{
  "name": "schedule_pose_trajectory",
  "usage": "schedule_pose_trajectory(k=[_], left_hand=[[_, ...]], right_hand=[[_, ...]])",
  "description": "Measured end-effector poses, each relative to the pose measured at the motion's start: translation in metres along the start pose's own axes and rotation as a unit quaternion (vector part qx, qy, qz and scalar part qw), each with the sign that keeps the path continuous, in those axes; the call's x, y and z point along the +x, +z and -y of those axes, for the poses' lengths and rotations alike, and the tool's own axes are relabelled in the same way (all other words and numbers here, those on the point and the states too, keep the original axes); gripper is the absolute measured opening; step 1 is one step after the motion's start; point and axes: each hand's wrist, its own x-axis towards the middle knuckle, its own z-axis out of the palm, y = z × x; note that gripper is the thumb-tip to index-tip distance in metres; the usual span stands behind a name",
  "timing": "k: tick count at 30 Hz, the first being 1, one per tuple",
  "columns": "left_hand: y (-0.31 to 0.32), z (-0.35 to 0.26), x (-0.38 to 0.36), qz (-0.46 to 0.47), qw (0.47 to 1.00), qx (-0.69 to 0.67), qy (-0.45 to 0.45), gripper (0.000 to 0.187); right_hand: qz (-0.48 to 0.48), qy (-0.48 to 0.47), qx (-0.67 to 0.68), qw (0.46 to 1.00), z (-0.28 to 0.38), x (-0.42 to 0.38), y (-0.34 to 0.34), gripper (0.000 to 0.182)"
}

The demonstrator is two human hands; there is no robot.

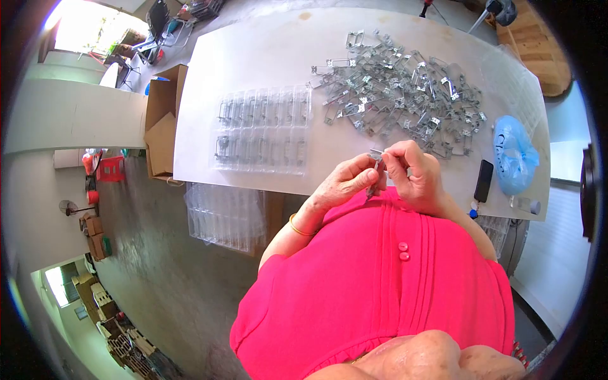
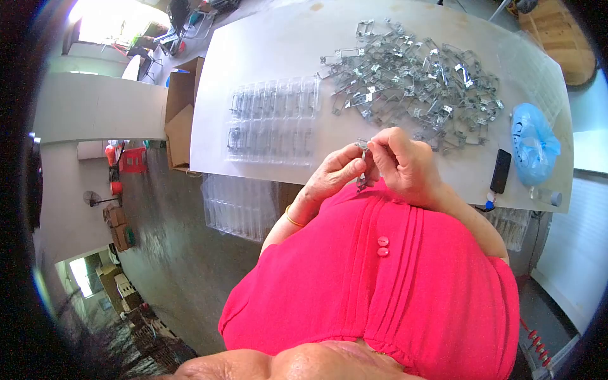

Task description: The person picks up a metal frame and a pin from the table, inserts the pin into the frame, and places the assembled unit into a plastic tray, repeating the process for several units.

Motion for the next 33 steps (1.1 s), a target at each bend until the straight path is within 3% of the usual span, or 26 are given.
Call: schedule_pose_trajectory(k=[6, 8, 10, 16, 20, 22, 26, 27, 29, 31, 33], left_hand=[[-0.006, -0.004, -0.019, -0.033, 0.996, 0.075, -0.016, 0.04], [-0.012, -0.002, -0.025, -0.06, 0.983, 0.174, -0.003, 0.037], [-0.012, -0.001, -0.029, -0.081, 0.967, 0.241, 0.008, 0.034], [-0.012, -0.009, -0.043, -0.096, 0.916, 0.385, 0.067, 0.027], [-0.011, -0.012, -0.045, -0.08, 0.897, 0.43, 0.067, 0.027], [-0.013, -0.013, -0.046, -0.067, 0.898, 0.431, 0.06, 0.028], [-0.014, -0.004, -0.043, -0.024, 0.918, 0.392, 0.057, 0.032], [-0.014, -0.007, -0.042, -0.023, 0.918, 0.392, 0.056, 0.032], [-0.015, -0.016, -0.039, -0.014, 0.969, 0.245, -0.008, 0.033], [-0.015, -0.013, -0.034, -0.004, 0.967, 0.256, 0.01, 0.033], [-0.011, -0.014, -0.03, 0.047, 0.933, 0.356, 0.016, 0.031]], right_hand=[[0.02, 0.009, -0.025, 0.999, 0.008, 0.001, 0.01, 0.012], [0.03, -0.004, -0.055, 0.998, 0.013, 0.001, 0.012, 0.013], [0.062, 0.124, -0.005, 0.99, 0.024, 0.002, 0.014, 0.013], [0.184, 0.269, 0.101, 0.94, 0.032, 0.004, 0.015, 0.015], [0.174, 0.236, 0.092, 0.952, 0.018, -0.001, 0.018, 0.011], [0.135, 0.063, -0.039, 0.988, 0.013, -0.001, 0.02, 0.008], [0.104, 0.108, -0.001, 0.989, 0.014, 0.001, 0.024, 0.011], [0.092, 0.155, 0.058, 0.982, 0.016, 0.002, 0.025, 0.012], [0.079, 0.201, 0.117, 0.969, 0.015, 0.004, 0.025, 0.012], [0.086, 0.218, 0.159, 0.959, 0.01, 0.003, 0.021, 0.014], [0.092, 0.214, 0.134, 0.963, 0.004, 0.004, 0.014, 0.014]])
